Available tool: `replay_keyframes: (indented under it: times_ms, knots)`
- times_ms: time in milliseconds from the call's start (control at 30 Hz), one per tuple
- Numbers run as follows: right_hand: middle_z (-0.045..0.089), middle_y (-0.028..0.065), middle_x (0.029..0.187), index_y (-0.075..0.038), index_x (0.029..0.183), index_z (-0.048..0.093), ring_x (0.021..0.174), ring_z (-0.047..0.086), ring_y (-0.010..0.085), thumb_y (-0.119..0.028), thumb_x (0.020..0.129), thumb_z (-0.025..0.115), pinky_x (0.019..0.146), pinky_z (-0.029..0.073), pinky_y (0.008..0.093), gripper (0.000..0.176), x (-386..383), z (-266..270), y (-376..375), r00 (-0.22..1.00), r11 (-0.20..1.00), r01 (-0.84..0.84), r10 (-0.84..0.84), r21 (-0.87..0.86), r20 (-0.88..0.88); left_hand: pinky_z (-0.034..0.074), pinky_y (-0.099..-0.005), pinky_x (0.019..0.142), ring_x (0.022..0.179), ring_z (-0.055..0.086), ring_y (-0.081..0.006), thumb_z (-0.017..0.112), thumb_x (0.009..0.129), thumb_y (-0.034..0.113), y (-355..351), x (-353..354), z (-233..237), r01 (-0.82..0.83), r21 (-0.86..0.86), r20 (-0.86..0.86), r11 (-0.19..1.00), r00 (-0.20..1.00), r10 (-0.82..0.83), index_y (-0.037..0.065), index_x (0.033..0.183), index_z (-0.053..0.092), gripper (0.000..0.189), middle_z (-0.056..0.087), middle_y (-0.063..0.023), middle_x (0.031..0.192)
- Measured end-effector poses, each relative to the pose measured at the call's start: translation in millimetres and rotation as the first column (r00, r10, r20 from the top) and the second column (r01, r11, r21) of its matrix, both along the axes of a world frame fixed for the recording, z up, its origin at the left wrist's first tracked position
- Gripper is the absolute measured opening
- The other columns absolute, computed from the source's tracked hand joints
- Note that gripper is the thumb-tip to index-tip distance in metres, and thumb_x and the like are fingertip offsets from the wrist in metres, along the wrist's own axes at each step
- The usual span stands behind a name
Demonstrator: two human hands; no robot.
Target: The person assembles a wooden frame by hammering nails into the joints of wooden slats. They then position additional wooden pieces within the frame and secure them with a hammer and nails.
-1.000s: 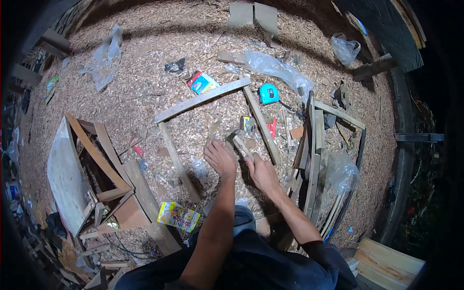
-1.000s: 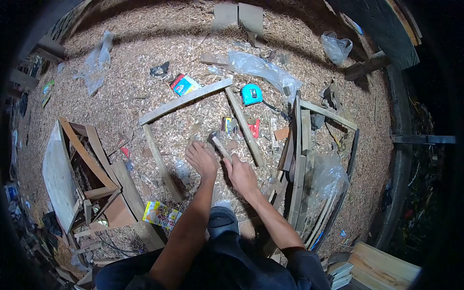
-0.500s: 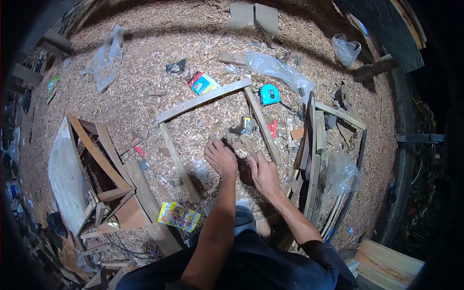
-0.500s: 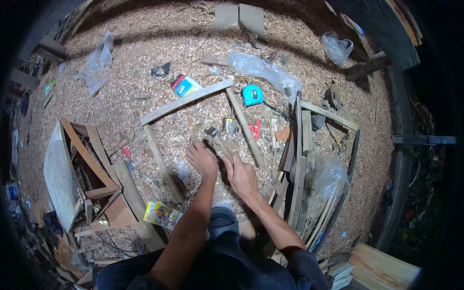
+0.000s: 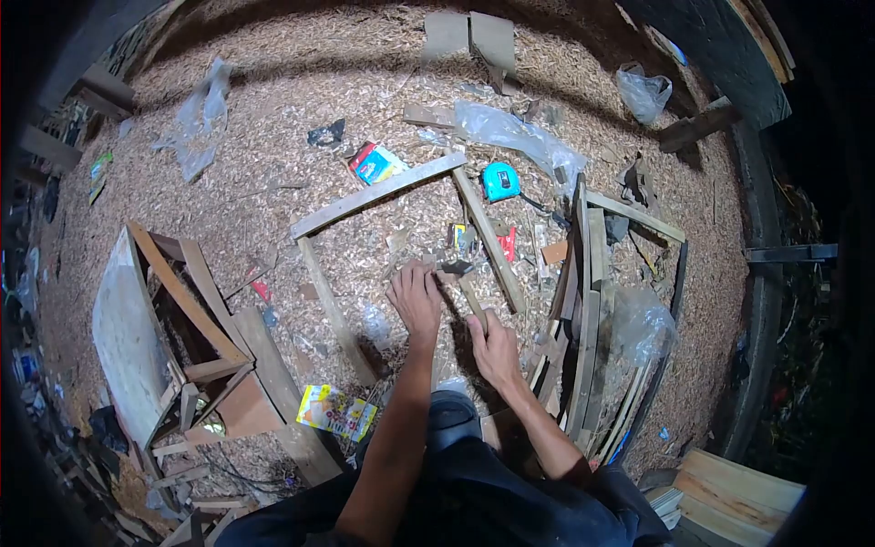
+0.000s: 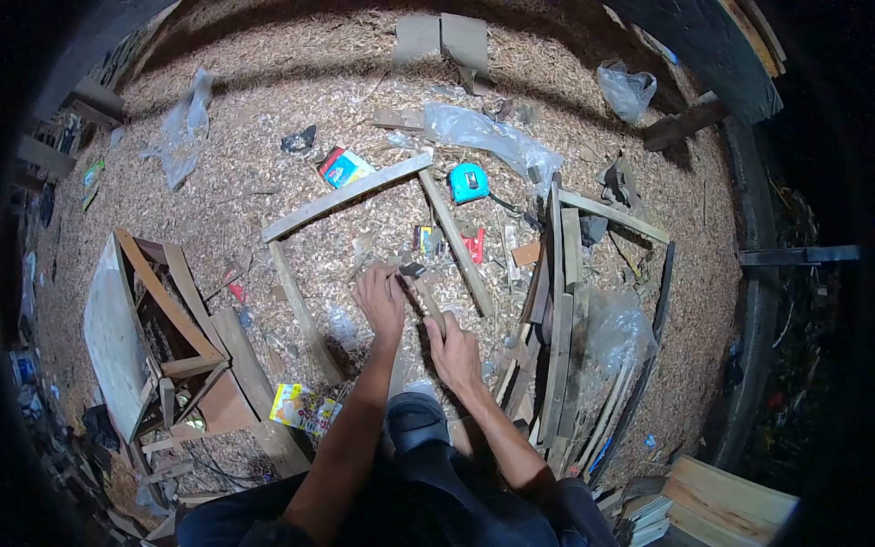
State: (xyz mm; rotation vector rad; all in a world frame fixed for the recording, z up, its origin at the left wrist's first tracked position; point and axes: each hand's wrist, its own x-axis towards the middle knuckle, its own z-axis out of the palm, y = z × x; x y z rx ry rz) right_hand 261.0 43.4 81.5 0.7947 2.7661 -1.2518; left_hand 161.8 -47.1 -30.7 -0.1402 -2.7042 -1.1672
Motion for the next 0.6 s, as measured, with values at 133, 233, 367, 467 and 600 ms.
replay_keyframes:
  times_ms: [133, 233, 367, 467, 600]
  knots:
    - [0.058, 0.0293, 0.063, -0.001, 0.097, 0.055, 0.065, 0.059, 0.0507, -0.034, 0.098, 0.055, 0.056, 0.044, 0.0552, 0.033, -6.4, -0.4, 4.8, 0.994, 0.997, -0.064, 0.06, 0.035, 0.092, 0.034, -0.0418, 0.086, 0.1, 0.051, -0.0292, 0.06, 0.084, 0.01, 4.5, -10.2, 8.4, -0.034, 0.005, 0.078, 0.999, 0.996, 0.034, 0.011, 0.098, 0.061, 0.015, 0.059, -0.005, 0.098]
    - [0.058, 0.0292, 0.063, -0.002, 0.098, 0.055, 0.065, 0.06, 0.0508, -0.035, 0.098, 0.055, 0.056, 0.044, 0.0562, 0.034, -13.7, -1.8, 3.3, 0.991, 0.996, -0.083, 0.079, 0.032, 0.107, 0.034, -0.0423, 0.084, 0.098, 0.051, -0.0298, 0.059, 0.083, 0.008, 1.5, -11.3, 5.6, 0.0, 0.035, -0.011, 0.999, 1.0, 0.0, 0.01, 0.097, 0.059, 0.014, 0.057, -0.0069, 0.097]
    - [0.058, 0.0295, 0.063, -0.001, 0.099, 0.054, 0.065, 0.06, 0.0509, -0.034, 0.098, 0.054, 0.056, 0.044, 0.057, 0.033, -20.9, -6.0, 4.9, 0.993, 0.996, -0.087, 0.084, 0.034, 0.088, 0.033, -0.0432, 0.085, 0.099, 0.05, -0.0301, 0.058, 0.083, 0.007, -0.3, -12.2, 0.2, -0.007, 0.036, -0.028, 0.999, 1.0, 0.009, 0.009, 0.097, 0.059, 0.015, 0.057, -0.0077, 0.099]
    - [0.058, 0.0303, 0.063, 0.0, 0.1, 0.054, 0.064, 0.059, 0.0512, -0.033, 0.099, 0.053, 0.056, 0.044, 0.0571, 0.033, -23.6, -13.5, 7.9, 0.982, 0.984, -0.148, 0.134, 0.1, 0.135, 0.035, -0.0447, 0.089, 0.101, 0.05, -0.0295, 0.059, 0.081, 0.008, 1.8, -12.7, 2.9, 0.005, 0.032, -0.002, 0.999, 1.0, -0.005, 0.008, 0.095, 0.059, 0.014, 0.057, -0.0064, 0.102]
    - [0.058, 0.0313, 0.064, 0.001, 0.1, 0.055, 0.064, 0.059, 0.0515, -0.033, 0.099, 0.052, 0.056, 0.044, 0.0573, 0.033, -31.6, 10.6, 10.8, 0.97, 0.976, -0.19, 0.17, 0.105, 0.176, 0.035, -0.0448, 0.089, 0.101, 0.049, -0.0302, 0.058, 0.082, 0.007, 1.6, -13.9, -0.4, 0.013, 0.034, 0.014, 0.999, 1.0, -0.014, 0.007, 0.096, 0.058, 0.014, 0.057, -0.0079, 0.102]
